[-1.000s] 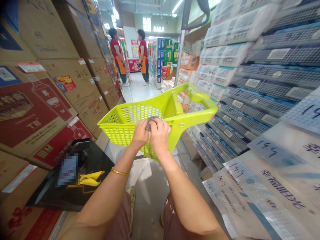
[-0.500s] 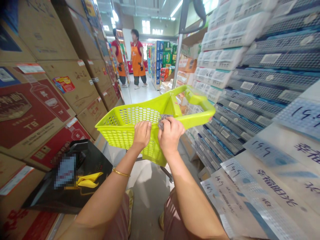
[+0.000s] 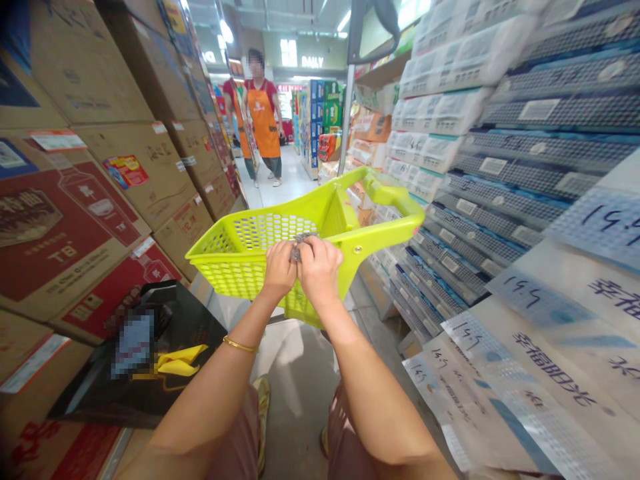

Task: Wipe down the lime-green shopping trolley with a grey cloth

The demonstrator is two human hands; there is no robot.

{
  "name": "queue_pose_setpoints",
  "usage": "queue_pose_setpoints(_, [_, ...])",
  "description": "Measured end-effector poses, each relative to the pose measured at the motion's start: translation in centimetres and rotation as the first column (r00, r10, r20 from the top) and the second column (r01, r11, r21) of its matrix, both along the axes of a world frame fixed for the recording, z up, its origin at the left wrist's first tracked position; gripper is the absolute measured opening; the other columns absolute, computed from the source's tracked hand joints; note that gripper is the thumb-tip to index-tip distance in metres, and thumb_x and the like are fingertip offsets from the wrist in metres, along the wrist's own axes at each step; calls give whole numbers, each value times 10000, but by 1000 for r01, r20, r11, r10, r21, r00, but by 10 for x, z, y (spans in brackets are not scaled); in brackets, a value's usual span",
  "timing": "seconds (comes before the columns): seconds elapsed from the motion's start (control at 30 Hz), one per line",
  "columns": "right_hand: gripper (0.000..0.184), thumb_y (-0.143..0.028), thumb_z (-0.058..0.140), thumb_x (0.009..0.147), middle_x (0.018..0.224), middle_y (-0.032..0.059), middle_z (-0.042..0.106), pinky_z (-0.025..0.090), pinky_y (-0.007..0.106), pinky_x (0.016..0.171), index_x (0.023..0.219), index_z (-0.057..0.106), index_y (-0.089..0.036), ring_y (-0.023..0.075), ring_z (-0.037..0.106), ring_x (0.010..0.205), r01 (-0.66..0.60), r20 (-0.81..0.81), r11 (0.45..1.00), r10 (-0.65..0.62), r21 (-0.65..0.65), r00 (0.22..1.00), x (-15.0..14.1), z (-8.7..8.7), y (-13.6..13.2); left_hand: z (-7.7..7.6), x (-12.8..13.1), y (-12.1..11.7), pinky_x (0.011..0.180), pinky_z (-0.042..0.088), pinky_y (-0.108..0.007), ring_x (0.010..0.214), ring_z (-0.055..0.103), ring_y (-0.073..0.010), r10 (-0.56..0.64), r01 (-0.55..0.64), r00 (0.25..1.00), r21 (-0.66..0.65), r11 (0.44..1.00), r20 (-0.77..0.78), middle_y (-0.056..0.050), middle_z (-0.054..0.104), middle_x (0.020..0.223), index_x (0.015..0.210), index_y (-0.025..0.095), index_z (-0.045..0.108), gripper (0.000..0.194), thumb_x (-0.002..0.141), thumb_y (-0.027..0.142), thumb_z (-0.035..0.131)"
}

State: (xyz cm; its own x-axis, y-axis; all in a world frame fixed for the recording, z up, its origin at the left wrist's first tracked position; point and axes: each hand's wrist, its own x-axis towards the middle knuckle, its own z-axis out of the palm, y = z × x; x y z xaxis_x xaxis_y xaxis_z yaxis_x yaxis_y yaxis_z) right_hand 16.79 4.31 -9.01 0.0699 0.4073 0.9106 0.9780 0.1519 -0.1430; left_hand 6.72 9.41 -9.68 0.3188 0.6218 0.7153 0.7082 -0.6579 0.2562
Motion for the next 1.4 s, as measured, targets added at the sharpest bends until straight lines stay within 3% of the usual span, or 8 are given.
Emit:
queue_pose_setpoints(0.27, [172, -160, 493, 741, 996, 79, 568, 329, 391, 845, 853, 612, -213, 231, 465, 953, 130, -143, 983, -112, 129, 983, 29, 12, -12, 3, 3, -4, 784, 345, -331, 833, 518, -193, 32, -32, 999, -4, 999, 9, -69, 600, 832, 878, 182, 558, 408, 963, 333, 189])
queue_pose_setpoints(0.57, [146, -222, 520, 816, 1031, 72, 599, 316, 343, 837, 907, 635, -216, 198, 453, 965, -25, -36, 1000, 26, 15, 999, -7, -6, 5, 0, 3, -1, 774, 365, -341, 825, 518, -216, 48, -48, 999, -11, 999, 0, -74, 589, 834, 829, 199, 534, 272, 925, 273, 290])
queue_pose_setpoints(0.73, [119, -237, 533, 822, 1028, 60, 616, 305, 327, 822, 880, 636, -224, 187, 458, 956, -34, 6, 999, 34, -15, 999, -6, -5, 4, -2, 1, 1, 772, 367, -339, 826, 515, -219, 40, -40, 999, 12, 999, -6, -78, 591, 845, 846, 192, 534, 256, 919, 253, 297])
queue_pose_setpoints(1.03, [122, -194, 511, 777, 974, 67, 591, 325, 347, 820, 817, 626, -204, 205, 474, 926, 118, -124, 984, -102, 132, 987, 17, 10, -10, 2, 6, -5, 782, 341, -336, 838, 517, -200, 80, -80, 997, 5, 997, -4, -74, 605, 839, 885, 176, 559, 412, 963, 323, 182])
queue_pose_setpoints(1.4, [123, -222, 533, 823, 1003, 64, 617, 311, 318, 812, 874, 644, -208, 185, 457, 928, -31, 5, 998, 31, 54, 1000, -10, -6, 7, 2, 4, -4, 796, 373, -331, 849, 521, -210, 77, -78, 997, -49, 996, -25, -74, 597, 852, 828, 183, 535, 248, 918, 248, 314])
